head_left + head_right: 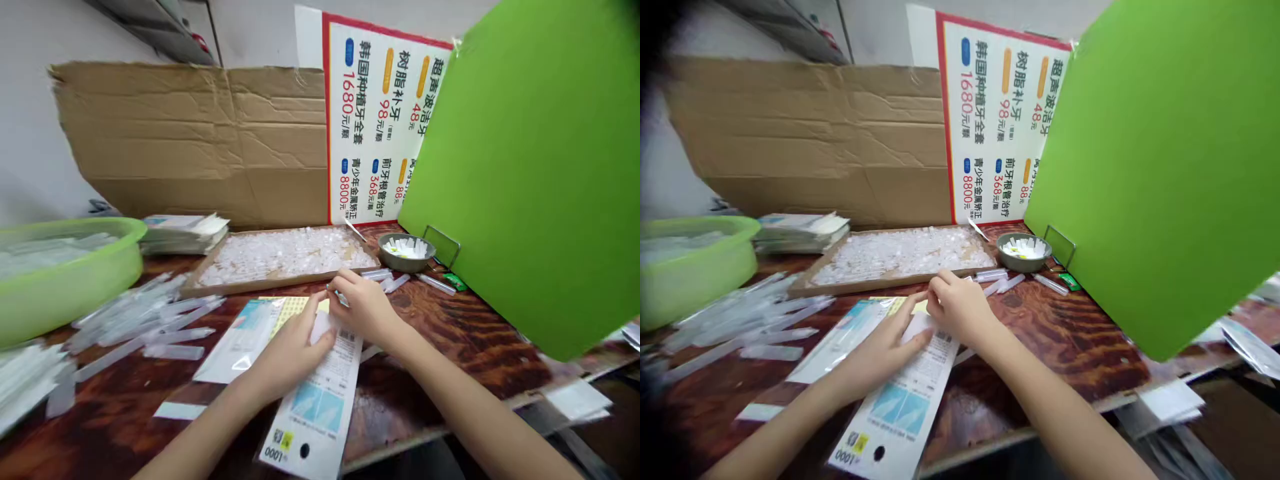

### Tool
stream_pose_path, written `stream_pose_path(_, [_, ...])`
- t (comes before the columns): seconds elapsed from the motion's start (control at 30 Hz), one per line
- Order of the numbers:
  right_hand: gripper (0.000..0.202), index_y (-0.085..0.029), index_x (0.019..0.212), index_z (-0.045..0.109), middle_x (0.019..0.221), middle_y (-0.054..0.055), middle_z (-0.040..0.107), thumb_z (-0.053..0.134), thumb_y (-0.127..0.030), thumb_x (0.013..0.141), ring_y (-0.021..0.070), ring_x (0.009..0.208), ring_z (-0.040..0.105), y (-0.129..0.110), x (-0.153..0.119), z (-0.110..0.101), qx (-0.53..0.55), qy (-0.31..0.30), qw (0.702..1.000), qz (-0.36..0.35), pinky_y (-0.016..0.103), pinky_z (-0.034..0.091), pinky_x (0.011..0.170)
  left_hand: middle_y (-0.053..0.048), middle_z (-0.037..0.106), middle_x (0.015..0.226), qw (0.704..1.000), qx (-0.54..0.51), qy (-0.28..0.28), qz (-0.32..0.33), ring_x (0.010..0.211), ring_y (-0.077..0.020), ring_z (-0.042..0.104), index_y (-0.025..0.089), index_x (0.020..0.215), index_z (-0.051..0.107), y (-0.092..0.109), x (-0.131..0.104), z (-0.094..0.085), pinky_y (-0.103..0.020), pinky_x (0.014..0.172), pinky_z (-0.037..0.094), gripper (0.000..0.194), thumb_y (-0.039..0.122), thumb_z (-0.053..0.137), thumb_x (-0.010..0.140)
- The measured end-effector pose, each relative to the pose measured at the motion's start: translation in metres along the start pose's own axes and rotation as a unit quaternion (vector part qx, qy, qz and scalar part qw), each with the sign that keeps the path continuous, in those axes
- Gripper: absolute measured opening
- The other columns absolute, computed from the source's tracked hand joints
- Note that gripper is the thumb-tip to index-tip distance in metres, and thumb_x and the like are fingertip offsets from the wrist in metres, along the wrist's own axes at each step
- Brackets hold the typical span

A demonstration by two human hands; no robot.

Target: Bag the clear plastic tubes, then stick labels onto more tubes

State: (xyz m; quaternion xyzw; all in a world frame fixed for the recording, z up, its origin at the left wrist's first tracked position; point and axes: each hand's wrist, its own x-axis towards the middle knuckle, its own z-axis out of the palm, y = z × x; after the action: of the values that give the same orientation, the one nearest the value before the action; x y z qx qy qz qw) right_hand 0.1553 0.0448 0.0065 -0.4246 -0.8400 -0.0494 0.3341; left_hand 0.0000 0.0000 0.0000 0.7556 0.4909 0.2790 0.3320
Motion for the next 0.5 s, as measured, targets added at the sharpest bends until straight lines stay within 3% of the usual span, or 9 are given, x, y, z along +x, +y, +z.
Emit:
stream_pose_path(0.1, [0.011,-0.017,0.07,0.054,0.077,0.002,0.055,0.047,-0.011,0.075,0.0126,0.063,0.048,-0.004,-0.001,0.004,0.096,0.009,0.995,0.006,0.024,0.03,0.056,-0.009,0.055,0.119,1.0,-0.026,0.009,0.015,0.114,-0.0272,0.049,0.023,0.13,0.036,0.002,-0.001,-0.001,-0.039,0.097,0.034,0.049,0.032,0.049,0.084])
stream_pose_path(0.17, [0.009,-0.018,0.064,0.052,0.068,0.0,0.053,0.051,-0.011,0.07,0.0123,0.062,0.048,0.0,0.002,0.007,0.216,0.052,0.972,0.074,0.024,0.033,0.057,-0.008,0.056,0.117,0.997,-0.083,-0.007,0.003,0.11,-0.0267,0.051,0.024,0.129,0.036,0.005,-0.002,-0.003,-0.038,0.093,0.038,0.048,0.032,0.05,0.084])
stream_pose_path(0.23, [0.01,-0.019,0.058,0.049,0.057,-0.003,0.049,0.053,-0.015,0.066,0.0115,0.055,0.047,0.013,0.007,0.009,0.34,0.121,0.915,0.183,0.023,0.036,0.054,-0.008,0.059,0.11,0.985,-0.166,-0.041,-0.036,0.098,-0.0248,0.057,0.024,0.129,0.035,0.009,-0.002,-0.007,-0.034,0.082,0.044,0.048,0.032,0.05,0.084])
stream_pose_path(0.3, [0.011,-0.02,0.06,0.045,0.052,-0.005,0.044,0.05,-0.022,0.07,0.0108,0.048,0.044,0.033,0.011,0.004,0.385,0.206,0.856,0.279,0.023,0.037,0.049,-0.006,0.062,0.102,0.964,-0.243,-0.065,-0.083,0.085,-0.0214,0.061,0.024,0.128,0.035,0.013,-0.002,-0.012,-0.03,0.07,0.047,0.047,0.032,0.05,0.084])
stream_pose_path(0.4, [0.01,-0.023,0.073,0.037,0.055,-0.007,0.039,0.036,-0.029,0.08,0.0105,0.045,0.042,0.069,0.013,-0.017,0.36,0.343,0.794,0.349,0.023,0.039,0.047,-0.004,0.063,0.097,0.946,-0.303,-0.05,-0.107,0.078,-0.0178,0.06,0.024,0.124,0.038,0.016,-0.002,-0.015,-0.025,0.064,0.047,0.044,0.032,0.053,0.083])
stream_pose_path(0.5, [0.01,-0.024,0.086,0.034,0.064,-0.004,0.048,0.029,-0.032,0.086,0.012,0.052,0.05,0.099,0.01,-0.039,0.288,0.5,0.729,0.369,0.025,0.045,0.055,-0.003,0.063,0.092,0.939,-0.322,-0.043,-0.117,0.075,-0.0159,0.06,0.024,0.123,0.039,0.016,-0.001,-0.014,-0.022,0.061,0.046,0.044,0.032,0.055,0.082])
